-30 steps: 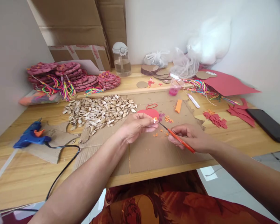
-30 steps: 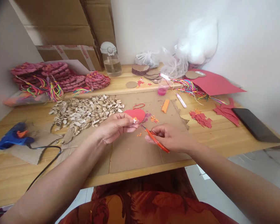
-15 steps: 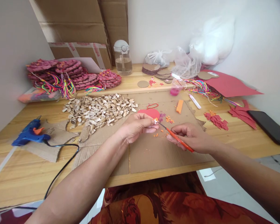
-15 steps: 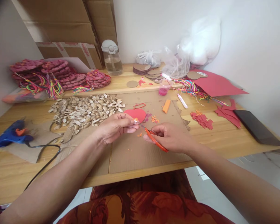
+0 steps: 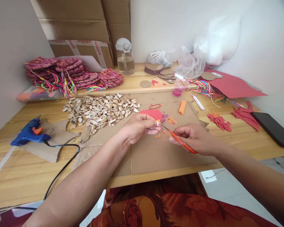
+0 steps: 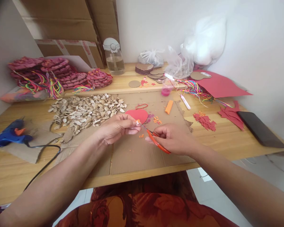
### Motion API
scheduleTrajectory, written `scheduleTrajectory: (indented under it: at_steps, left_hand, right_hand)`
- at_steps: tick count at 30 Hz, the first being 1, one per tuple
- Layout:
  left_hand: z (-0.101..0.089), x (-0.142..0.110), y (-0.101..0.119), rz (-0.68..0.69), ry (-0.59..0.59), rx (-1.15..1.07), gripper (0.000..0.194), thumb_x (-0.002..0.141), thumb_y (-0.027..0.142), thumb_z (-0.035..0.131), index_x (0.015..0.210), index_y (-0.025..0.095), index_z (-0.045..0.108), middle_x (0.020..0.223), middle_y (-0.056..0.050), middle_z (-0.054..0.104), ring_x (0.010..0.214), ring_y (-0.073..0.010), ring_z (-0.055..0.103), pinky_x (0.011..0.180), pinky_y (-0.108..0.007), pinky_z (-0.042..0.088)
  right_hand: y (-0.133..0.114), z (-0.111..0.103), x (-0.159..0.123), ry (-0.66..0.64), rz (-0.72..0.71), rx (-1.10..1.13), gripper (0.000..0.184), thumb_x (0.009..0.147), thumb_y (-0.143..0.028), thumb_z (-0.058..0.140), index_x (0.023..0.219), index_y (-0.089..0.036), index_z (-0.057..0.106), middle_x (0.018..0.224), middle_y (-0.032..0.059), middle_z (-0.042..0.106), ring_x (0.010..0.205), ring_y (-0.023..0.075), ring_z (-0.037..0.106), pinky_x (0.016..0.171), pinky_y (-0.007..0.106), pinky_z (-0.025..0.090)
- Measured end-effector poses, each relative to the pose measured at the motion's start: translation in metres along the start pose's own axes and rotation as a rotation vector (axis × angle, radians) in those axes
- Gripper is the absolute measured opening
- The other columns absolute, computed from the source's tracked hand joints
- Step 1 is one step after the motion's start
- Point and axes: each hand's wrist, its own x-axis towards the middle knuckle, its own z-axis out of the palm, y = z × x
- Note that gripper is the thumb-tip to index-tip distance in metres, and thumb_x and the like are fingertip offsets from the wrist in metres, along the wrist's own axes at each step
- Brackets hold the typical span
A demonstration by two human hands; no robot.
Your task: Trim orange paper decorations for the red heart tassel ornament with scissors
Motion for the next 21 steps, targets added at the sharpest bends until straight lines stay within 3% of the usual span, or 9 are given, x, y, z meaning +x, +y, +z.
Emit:
scheduleTrajectory:
  at_steps: [11, 21]
  left_hand:
    - [0.0014, -0.0002, 0.0008, -0.014, 0.019, -0.004, 0.012, 0.071, 0.005, 0.07, 0.063, 0.007, 0.061, 0.064, -0.006, 0.068, 0.061, -0.0114, 0.067, 0.068, -0.023, 0.054]
    - [-0.0006, 0.0011, 0.0006, -0.015, 0.007, 0.006, 0.012, 0.072, 0.007, 0.07, 0.064, 0.008, 0.061, 0.073, -0.011, 0.071, 0.066, -0.0132, 0.068, 0.07, -0.024, 0.055]
  right_hand:
    - [0.0003, 0.003, -0.0016, 0.066, -0.051, -0.1, 0.044, 0.084, -0.049, 0.056, 0.059, -0.019, 0.037, 0.056, -0.0051, 0.03, 0.051, 0.0084, 0.027, 0.046, 0.024, 0.018]
    - [0.0032, 0.0038, -0.0004, 0.017, 0.008, -0.015, 0.042, 0.082, -0.054, 0.058, 0.063, -0.019, 0.045, 0.055, -0.0051, 0.035, 0.049, 0.0082, 0.029, 0.045, 0.024, 0.019]
